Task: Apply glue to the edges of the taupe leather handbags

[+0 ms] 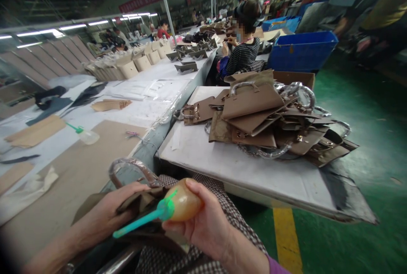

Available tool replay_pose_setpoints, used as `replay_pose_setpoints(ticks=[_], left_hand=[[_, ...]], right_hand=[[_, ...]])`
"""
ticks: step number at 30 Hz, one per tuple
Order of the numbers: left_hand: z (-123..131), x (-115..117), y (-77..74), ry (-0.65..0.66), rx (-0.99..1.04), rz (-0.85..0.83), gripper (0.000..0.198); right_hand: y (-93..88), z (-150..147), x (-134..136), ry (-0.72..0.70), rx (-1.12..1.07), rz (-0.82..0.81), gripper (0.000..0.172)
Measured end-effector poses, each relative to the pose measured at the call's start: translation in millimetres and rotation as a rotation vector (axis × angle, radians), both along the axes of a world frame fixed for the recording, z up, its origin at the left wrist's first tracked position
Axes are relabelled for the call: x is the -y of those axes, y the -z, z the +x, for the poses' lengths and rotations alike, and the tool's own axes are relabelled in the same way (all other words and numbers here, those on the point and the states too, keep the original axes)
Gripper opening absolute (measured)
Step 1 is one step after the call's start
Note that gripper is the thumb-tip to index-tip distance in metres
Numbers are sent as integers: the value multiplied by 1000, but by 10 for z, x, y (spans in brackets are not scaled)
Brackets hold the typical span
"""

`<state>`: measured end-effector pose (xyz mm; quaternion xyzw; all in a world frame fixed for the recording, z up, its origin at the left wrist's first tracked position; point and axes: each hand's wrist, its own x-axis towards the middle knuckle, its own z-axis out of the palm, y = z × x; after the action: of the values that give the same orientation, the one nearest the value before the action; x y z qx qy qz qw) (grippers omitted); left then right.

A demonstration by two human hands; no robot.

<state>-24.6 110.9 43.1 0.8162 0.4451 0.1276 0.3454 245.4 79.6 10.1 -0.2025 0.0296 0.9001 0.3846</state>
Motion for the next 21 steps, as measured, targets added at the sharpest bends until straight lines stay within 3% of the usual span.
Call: replay_pose_setpoints(ticks=[3,7,11,15,19,21], left_hand=[[8,-15,-58,-17,33,-147,26],[13,-23,-93,-36,109,-242,51],[28,-32,-16,-46,69,-210,31],[19,-39,71,-23,92,-101,30],[30,-30,59,-77,34,-144,25],[27,-26,38,-94,11,-88,22]], right_hand=[[-61,-19,-27,13,0,25,40],[-165,-36,-123,13,-42,111,36],[-213,-62,-197,11,-72,197,28],[-207,-35,-200,-26,-81,194,31],[-212,113,-196,-26,-78,155,37],[-242,220,-198,-6,-38,179,40]])
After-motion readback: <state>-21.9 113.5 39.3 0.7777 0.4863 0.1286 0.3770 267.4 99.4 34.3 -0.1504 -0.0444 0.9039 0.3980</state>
